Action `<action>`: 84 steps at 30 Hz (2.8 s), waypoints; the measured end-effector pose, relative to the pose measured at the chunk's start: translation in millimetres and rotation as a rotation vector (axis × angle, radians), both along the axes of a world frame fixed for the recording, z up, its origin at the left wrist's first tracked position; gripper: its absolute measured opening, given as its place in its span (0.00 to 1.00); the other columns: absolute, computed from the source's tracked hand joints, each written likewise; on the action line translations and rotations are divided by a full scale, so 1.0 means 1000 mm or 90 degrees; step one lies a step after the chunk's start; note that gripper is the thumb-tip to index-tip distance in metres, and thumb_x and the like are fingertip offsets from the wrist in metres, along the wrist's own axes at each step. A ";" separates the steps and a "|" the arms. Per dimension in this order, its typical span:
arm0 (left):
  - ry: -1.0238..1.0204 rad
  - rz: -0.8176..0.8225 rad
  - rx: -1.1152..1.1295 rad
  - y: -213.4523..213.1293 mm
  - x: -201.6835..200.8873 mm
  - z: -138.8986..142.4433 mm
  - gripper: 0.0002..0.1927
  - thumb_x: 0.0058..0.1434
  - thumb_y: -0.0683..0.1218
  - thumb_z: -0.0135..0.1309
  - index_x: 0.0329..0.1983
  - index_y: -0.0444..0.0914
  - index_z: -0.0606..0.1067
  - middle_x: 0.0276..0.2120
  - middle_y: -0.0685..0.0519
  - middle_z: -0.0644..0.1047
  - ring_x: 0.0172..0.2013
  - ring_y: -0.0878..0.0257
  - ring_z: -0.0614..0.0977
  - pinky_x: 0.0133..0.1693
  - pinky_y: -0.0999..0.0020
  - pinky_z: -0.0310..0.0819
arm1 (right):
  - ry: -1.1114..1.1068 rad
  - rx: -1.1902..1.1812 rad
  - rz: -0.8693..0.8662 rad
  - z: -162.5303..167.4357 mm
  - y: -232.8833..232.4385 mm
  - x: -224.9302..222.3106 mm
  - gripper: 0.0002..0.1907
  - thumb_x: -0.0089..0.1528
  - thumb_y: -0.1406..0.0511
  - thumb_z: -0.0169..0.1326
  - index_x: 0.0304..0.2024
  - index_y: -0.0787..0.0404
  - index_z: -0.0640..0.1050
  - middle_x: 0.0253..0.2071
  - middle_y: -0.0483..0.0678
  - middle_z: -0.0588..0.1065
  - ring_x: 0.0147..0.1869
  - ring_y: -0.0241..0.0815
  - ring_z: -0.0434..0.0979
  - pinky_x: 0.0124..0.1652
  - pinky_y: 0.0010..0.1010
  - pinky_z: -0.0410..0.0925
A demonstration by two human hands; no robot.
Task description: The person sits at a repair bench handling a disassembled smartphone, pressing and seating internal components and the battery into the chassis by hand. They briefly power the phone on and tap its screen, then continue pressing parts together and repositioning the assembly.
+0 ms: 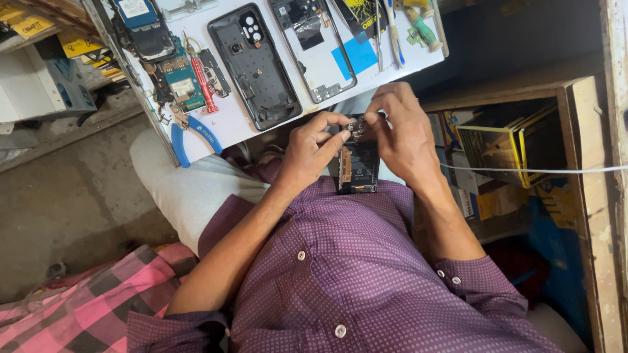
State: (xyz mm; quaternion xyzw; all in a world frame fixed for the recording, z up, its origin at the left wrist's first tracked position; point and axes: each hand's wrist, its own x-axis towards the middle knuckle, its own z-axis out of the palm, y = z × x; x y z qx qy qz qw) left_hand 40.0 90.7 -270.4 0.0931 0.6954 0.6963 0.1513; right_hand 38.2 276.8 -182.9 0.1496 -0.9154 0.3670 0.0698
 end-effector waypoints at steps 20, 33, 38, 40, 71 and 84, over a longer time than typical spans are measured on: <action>-0.057 0.017 0.084 0.007 -0.007 0.001 0.12 0.68 0.41 0.56 0.54 0.35 0.74 0.41 0.53 0.81 0.35 0.74 0.84 0.32 0.76 0.79 | -0.329 -0.526 -0.195 -0.060 0.037 0.020 0.06 0.67 0.70 0.58 0.46 0.65 0.78 0.41 0.44 0.78 0.41 0.29 0.76 0.44 0.21 0.72; -0.079 0.043 0.085 0.010 -0.009 0.002 0.15 0.69 0.41 0.55 0.57 0.35 0.74 0.42 0.53 0.81 0.34 0.75 0.81 0.32 0.78 0.76 | -0.328 -0.528 -0.196 -0.060 0.035 0.013 0.03 0.67 0.71 0.58 0.41 0.66 0.77 0.38 0.46 0.78 0.39 0.30 0.78 0.40 0.22 0.74; -0.082 0.048 0.059 0.010 -0.008 0.003 0.16 0.68 0.41 0.55 0.59 0.35 0.75 0.42 0.52 0.82 0.33 0.75 0.81 0.31 0.78 0.77 | -0.318 -0.503 -0.217 -0.061 0.034 0.011 0.03 0.67 0.72 0.59 0.39 0.67 0.77 0.35 0.46 0.78 0.36 0.30 0.77 0.38 0.21 0.73; -0.075 0.050 0.057 0.010 -0.008 0.004 0.16 0.68 0.40 0.54 0.59 0.35 0.75 0.43 0.53 0.83 0.33 0.75 0.81 0.31 0.78 0.77 | -0.317 -0.501 -0.221 -0.062 0.034 0.011 0.04 0.66 0.72 0.60 0.39 0.67 0.77 0.35 0.46 0.78 0.35 0.30 0.77 0.38 0.21 0.73; -0.149 0.055 0.054 0.015 -0.018 0.005 0.13 0.66 0.46 0.57 0.44 0.31 0.80 0.30 0.55 0.83 0.28 0.74 0.80 0.26 0.77 0.75 | -0.373 -0.525 -0.169 -0.062 0.037 0.012 0.08 0.67 0.69 0.60 0.47 0.66 0.78 0.34 0.42 0.79 0.35 0.27 0.75 0.36 0.19 0.69; -0.107 0.087 0.030 0.015 -0.013 0.009 0.10 0.66 0.45 0.56 0.44 0.32 0.79 0.30 0.56 0.82 0.27 0.75 0.78 0.26 0.77 0.72 | -0.371 -0.500 -0.136 -0.060 0.030 0.006 0.10 0.68 0.68 0.58 0.49 0.68 0.80 0.36 0.42 0.80 0.36 0.25 0.74 0.38 0.17 0.68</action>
